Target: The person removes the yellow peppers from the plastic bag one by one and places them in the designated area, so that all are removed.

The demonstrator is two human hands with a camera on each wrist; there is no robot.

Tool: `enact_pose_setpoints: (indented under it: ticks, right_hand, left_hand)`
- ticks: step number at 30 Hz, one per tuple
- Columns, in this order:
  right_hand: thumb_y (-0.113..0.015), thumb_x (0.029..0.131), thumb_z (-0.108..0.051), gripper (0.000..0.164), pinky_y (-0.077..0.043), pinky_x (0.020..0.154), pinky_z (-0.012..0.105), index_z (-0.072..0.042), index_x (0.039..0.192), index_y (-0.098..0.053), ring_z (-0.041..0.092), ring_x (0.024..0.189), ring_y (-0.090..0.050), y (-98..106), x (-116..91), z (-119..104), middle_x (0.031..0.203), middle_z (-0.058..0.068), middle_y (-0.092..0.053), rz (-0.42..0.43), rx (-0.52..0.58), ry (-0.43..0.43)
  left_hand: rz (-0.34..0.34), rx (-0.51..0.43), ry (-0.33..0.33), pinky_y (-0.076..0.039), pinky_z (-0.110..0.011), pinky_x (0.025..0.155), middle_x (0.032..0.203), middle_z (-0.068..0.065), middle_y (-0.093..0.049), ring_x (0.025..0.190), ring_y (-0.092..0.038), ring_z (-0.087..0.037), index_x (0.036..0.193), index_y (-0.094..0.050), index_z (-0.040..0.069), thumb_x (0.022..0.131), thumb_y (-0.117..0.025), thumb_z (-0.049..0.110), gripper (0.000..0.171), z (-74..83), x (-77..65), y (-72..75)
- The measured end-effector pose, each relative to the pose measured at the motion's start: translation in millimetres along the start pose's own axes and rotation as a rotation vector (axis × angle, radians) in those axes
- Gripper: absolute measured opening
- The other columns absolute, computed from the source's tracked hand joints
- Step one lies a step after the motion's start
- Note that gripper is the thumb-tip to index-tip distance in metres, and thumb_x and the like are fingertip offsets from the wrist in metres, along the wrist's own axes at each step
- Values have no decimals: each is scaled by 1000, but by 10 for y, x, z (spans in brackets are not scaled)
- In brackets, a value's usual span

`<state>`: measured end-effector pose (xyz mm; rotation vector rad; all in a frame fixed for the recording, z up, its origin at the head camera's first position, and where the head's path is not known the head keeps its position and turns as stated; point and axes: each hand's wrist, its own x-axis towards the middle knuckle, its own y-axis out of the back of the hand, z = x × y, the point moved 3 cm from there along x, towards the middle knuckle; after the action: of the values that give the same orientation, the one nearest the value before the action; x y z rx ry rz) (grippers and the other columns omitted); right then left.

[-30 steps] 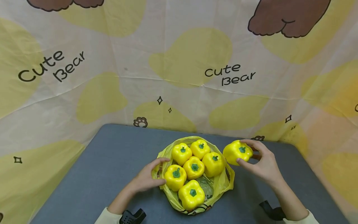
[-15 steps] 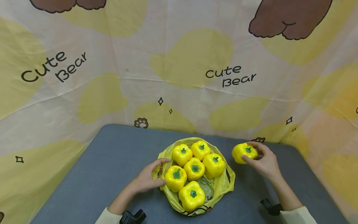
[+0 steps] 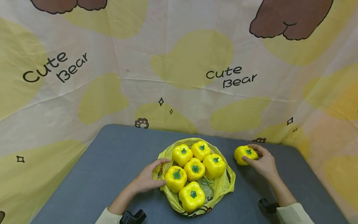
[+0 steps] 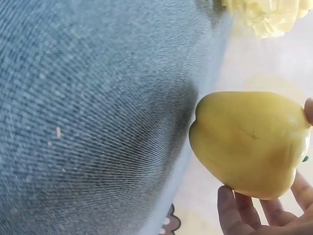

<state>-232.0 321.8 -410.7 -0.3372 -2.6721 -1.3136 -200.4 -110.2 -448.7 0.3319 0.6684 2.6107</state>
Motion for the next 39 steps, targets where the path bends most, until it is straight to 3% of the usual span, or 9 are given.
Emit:
enact_pose_setpoints:
  ticks: [13, 18, 23, 30, 34, 39]
  right_hand:
    - [-76, 80, -34, 62, -44, 80, 42, -4, 130, -55, 38, 104, -52, -61, 7, 63, 127, 24, -53, -13, -9, -9]
    - [-75, 81, -34, 64, -44, 84, 50, -4, 132, -53, 41, 108, -51, -50, -12, 50, 130, 25, -50, -25, 9, -18]
    - [-75, 82, -35, 66, -46, 85, 57, -5, 135, -50, 45, 112, -51, -8, -46, -4, 134, 25, -46, -28, 26, -26]
    - [-73, 84, -33, 64, -44, 86, 59, -8, 138, -50, 44, 116, -49, 87, -115, -152, 138, 25, -44, 16, 38, 29]
    - [-69, 87, -30, 56, -47, 85, 51, -10, 136, -52, 41, 115, -52, 134, -172, -272, 138, 22, -48, 47, 63, 68]
    - [-66, 90, -20, 43, -45, 79, 15, -9, 131, -57, 28, 108, -58, 139, -249, -432, 131, 15, -56, 78, 128, 129]
  left_hand:
    - [-3, -5, 8, -41, -37, 93, 136, -9, -55, 116, -50, -27, 134, -52, 15, 74, -74, 20, 64, -9, 1, 1]
    - [-5, -8, 0, -41, -37, 94, 136, -10, -54, 118, -50, -28, 134, -52, 13, 74, -74, 20, 65, -14, 3, 3]
    - [-2, -2, -2, -41, -36, 94, 136, -9, -55, 117, -50, -27, 134, -52, 14, 74, -74, 20, 64, -21, 4, 1]
    - [-6, -13, -3, -41, -37, 93, 136, -9, -55, 115, -49, -26, 134, -52, 14, 74, -74, 19, 64, -30, 13, 0]
    - [-8, -15, -5, -41, -37, 93, 136, -9, -55, 115, -49, -26, 135, -52, 14, 74, -74, 18, 65, -31, 15, 1]
    - [-9, -16, -7, -40, -40, 96, 137, -8, -54, 121, -49, -28, 135, -51, 13, 75, -74, 19, 64, -20, 20, 0]
